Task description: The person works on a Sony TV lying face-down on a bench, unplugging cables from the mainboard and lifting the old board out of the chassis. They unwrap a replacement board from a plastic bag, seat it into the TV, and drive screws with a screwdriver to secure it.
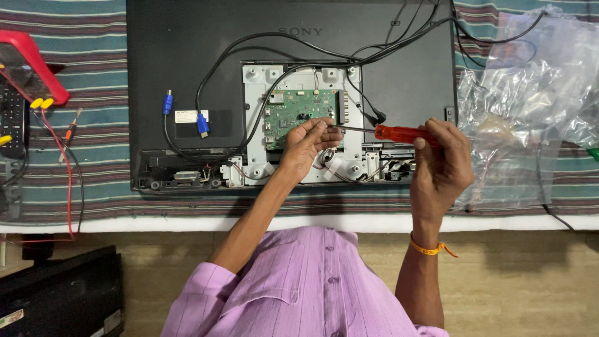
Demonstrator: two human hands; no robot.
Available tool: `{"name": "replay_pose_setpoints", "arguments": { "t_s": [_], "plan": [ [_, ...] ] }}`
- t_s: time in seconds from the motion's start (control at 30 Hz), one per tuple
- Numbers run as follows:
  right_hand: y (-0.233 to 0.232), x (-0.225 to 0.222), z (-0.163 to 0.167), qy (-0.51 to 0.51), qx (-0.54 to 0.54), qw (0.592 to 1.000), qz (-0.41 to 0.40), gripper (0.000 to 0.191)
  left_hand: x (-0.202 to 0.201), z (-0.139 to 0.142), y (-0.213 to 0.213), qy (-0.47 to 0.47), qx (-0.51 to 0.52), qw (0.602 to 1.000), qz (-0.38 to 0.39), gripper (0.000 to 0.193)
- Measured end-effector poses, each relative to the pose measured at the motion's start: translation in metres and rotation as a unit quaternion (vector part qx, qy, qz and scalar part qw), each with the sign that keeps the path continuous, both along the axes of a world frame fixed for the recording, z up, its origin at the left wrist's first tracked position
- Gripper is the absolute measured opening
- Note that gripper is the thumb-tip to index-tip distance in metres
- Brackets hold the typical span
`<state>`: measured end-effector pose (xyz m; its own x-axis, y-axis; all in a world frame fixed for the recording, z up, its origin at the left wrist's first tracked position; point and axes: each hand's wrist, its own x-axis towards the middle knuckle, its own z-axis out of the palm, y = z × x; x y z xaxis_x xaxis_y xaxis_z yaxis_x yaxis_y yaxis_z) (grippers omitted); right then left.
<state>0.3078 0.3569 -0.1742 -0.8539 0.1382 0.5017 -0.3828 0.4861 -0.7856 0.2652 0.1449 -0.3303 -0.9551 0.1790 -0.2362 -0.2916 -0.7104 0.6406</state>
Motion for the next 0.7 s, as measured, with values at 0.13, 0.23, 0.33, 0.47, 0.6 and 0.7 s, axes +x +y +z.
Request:
{"name": "replay_pose_setpoints", "arguments": {
  "t_s": [0.13, 0.23, 0.33, 0.47, 0.6, 0.7],
  "plan": [
    [0.009, -0.003, 0.001, -0.011, 0.013, 1.0, 0.024, 0.021, 0.0, -0.002, -0.005, 0.0, -0.002, 1.0, -0.022, 0.028],
    [0.013, -0.005, 0.0, -0.019, 0.011, 0.999, 0.041, 0.022, 0.001, -0.001, -0.007, 0.006, -0.004, 0.999, -0.034, 0.028],
    [0.013, -0.005, -0.004, -0.036, -0.043, 0.996, 0.063, 0.022, 0.001, 0.001, -0.007, 0.006, -0.018, 0.999, -0.027, 0.028],
    [0.015, -0.005, -0.01, -0.045, -0.058, 0.995, 0.07, 0.022, 0.001, 0.003, -0.005, -0.003, -0.027, 1.0, -0.016, 0.027],
    [0.018, 0.001, -0.02, -0.028, -0.105, 0.989, 0.101, 0.017, 0.001, 0.003, -0.001, -0.015, -0.063, 0.998, -0.013, 0.027],
    [0.018, 0.001, -0.03, -0.003, -0.165, 0.977, 0.134, 0.013, 0.001, 0.003, 0.001, -0.013, -0.07, 0.997, -0.015, 0.027]
  ]
}}
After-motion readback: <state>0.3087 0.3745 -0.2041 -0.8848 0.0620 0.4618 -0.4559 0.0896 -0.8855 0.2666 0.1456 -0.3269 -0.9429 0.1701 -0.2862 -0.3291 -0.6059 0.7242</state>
